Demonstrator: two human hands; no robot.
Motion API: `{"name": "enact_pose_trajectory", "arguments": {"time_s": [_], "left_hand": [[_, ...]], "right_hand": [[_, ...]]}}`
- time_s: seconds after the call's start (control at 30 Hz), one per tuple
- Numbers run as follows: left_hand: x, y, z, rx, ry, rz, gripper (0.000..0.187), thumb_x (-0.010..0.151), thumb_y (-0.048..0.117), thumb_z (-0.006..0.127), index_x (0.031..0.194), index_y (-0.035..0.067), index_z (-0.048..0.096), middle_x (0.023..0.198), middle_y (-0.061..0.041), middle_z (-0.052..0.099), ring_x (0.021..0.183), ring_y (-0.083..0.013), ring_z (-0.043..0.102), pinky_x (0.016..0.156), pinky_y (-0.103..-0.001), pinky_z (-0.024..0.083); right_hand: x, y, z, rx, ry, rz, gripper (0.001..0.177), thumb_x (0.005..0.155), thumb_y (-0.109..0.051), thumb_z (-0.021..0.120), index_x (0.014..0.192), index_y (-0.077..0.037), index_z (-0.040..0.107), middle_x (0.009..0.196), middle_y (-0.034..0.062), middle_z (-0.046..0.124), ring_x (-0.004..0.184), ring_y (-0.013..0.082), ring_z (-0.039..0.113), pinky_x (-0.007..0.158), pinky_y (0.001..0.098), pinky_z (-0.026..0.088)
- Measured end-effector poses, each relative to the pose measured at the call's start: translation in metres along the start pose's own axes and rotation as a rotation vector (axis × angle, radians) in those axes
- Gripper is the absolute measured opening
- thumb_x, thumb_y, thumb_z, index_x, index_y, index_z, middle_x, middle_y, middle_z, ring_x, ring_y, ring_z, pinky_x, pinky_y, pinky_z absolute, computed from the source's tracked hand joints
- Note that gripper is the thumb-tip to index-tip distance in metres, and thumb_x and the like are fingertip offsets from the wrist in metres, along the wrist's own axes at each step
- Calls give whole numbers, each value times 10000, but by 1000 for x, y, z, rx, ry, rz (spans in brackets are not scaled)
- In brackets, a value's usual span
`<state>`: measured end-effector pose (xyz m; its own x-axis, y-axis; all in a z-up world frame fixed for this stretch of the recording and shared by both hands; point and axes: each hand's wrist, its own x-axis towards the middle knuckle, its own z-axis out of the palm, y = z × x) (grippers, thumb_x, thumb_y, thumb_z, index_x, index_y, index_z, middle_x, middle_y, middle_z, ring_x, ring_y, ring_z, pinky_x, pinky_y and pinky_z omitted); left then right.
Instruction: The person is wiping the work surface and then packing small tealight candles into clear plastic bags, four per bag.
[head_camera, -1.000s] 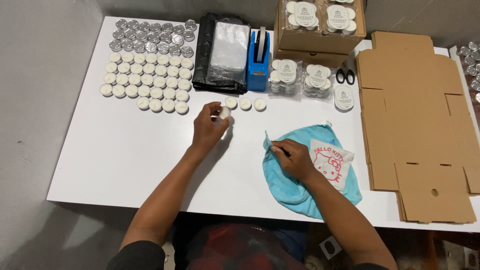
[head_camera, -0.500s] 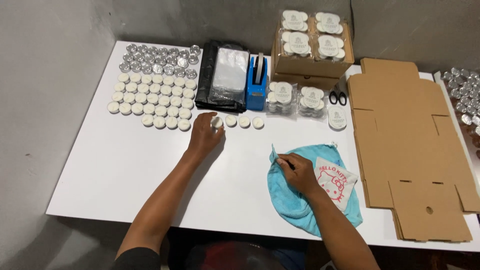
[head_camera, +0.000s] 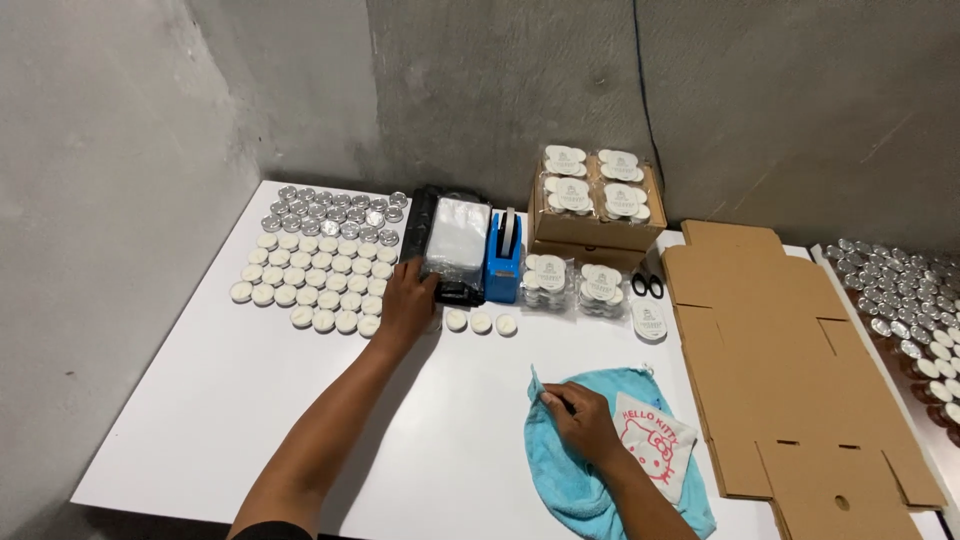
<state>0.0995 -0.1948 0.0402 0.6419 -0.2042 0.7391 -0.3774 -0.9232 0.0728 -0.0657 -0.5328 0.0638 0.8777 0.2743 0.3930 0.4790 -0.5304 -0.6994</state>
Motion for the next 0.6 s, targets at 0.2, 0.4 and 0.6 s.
{"name": "enact_pose_trajectory", "arguments": {"time_s": [0.2,0.4,0.6], "left_hand": [[16,-5,23,198,-65,6,258,810,103,666,1042,139,772,1324,-154,617,1106,-380,557,705,-445,513],[28,-3,44,312,-148,1,344,784,221,690,1110,133,759,1314,-84,591,1114,-328,517,713,-414,455],[32,-5,54,242,-257,37,124,781,105,723,676,146,775,1218,-83,637,1161,-344,528,741,-417,476]], "right_hand": [[1,-3,-1,15,-9,23,227,934,-191,679,1057,-49,806,877,69,813,752,198,741,651,326,564],[2,-4,-2,4,-18,15,227,932,-185,678,1067,-53,804,886,66,816,758,196,749,659,324,576],[2,-6,-2,47,-24,36,218,932,-169,675,1058,-51,807,885,59,813,760,179,734,661,310,568]]}}
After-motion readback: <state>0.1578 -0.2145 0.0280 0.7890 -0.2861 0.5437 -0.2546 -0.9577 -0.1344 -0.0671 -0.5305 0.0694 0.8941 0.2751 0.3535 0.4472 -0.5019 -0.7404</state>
